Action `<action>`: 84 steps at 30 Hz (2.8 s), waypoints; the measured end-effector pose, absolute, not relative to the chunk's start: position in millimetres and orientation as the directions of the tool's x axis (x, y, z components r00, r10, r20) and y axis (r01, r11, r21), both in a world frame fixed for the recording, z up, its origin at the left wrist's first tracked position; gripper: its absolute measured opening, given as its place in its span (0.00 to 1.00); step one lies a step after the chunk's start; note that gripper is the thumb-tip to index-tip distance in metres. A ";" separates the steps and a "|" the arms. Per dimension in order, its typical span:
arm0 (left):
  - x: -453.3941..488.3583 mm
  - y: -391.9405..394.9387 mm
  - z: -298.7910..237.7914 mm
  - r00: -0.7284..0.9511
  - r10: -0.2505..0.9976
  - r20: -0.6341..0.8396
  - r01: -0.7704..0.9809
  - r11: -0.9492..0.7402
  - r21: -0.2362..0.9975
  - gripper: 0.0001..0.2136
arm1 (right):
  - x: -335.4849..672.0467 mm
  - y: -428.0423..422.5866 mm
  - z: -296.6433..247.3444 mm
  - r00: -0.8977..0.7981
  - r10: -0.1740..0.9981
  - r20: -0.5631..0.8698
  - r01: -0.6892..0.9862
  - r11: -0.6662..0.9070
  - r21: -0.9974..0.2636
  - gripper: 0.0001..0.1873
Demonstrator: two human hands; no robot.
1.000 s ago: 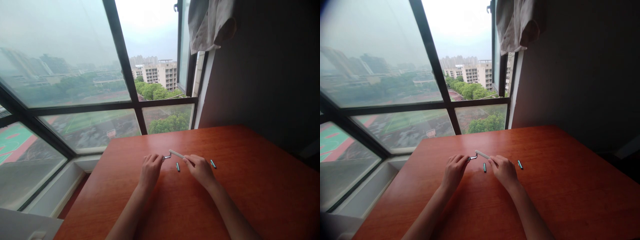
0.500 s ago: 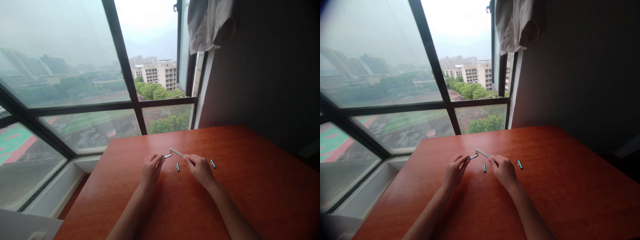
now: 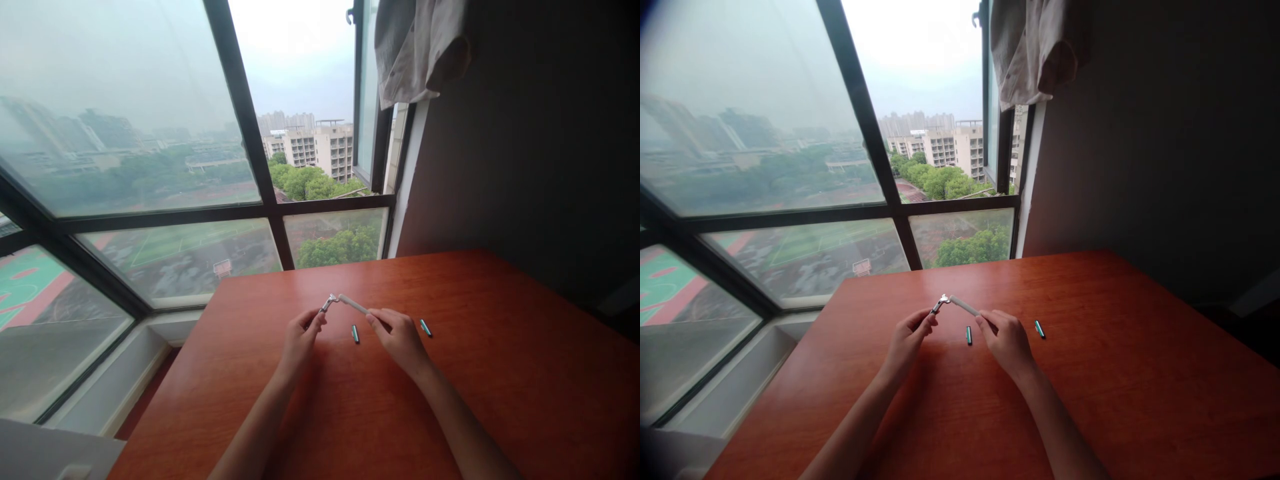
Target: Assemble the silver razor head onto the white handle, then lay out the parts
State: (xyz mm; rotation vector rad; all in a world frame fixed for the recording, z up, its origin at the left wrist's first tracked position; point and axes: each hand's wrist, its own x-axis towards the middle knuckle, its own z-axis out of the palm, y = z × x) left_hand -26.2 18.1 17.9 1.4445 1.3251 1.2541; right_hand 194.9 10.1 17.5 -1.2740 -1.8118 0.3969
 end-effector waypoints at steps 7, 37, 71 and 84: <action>-18.8 15.9 18.5 0.046 0.999 -0.011 -0.019 0.012 1.000 0.21 | 193.2 9.5 18.0 -0.140 0.849 0.509 0.613 0.478 -0.629 0.16; -20.0 14.4 22.6 -0.020 0.998 0.062 0.145 -0.058 0.988 0.20 | 195.8 6.7 18.2 -0.166 0.842 0.513 0.735 0.453 -0.505 0.13; -14.4 10.2 23.8 0.137 0.990 -0.015 -0.157 0.037 0.987 0.18 | 185.5 5.8 19.8 -0.130 0.942 0.309 0.304 0.335 -0.892 0.22; -15.2 10.0 23.1 0.134 0.991 0.007 -0.136 0.012 0.991 0.17 | 187.5 8.7 19.3 -0.081 0.909 0.410 0.427 0.403 -0.810 0.20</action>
